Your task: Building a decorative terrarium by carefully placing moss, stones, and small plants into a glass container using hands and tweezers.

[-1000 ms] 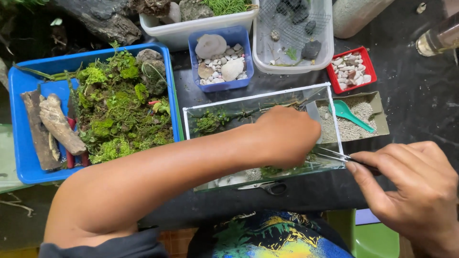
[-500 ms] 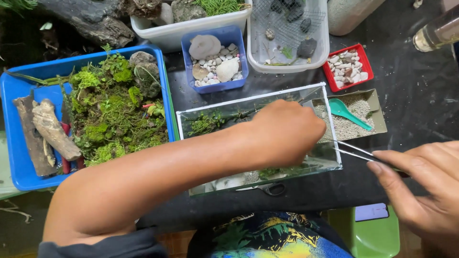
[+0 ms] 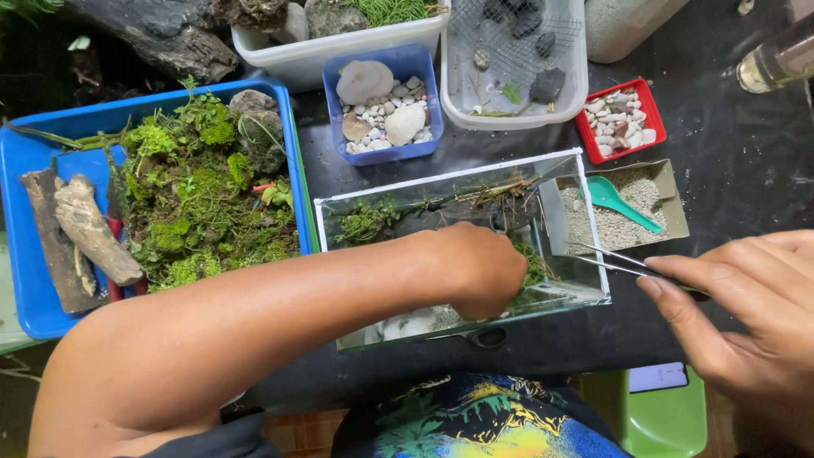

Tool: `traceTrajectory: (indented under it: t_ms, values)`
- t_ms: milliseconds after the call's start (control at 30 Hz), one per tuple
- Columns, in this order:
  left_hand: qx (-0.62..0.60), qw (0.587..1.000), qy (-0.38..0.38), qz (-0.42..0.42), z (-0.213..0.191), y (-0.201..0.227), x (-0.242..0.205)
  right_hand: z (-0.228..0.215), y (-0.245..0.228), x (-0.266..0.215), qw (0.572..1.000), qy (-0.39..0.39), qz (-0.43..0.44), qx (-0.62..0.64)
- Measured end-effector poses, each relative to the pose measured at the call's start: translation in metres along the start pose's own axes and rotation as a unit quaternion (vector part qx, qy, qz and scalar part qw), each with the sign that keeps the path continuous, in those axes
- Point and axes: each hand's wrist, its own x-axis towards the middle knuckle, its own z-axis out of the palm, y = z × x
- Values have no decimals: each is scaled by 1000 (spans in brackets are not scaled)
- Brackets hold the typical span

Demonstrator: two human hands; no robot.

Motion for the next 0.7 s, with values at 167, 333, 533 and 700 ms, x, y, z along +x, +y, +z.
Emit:
traceTrajectory:
  t_ms: [167, 333, 533, 700]
  values:
    - [1, 999, -31, -8, -5, 4, 9, 3, 0, 0, 1000, 6, 13, 9]
    - [-5, 999, -36, -33, -9, 6, 10, 3, 1, 0, 1000, 5, 8, 6]
    - [-53, 998, 19, -18, -13, -1, -3, 4, 3, -5, 1000, 11, 18, 4]
    - [3, 1000, -8, -23, 1, -6, 16, 5, 0, -2, 1000, 11, 14, 11]
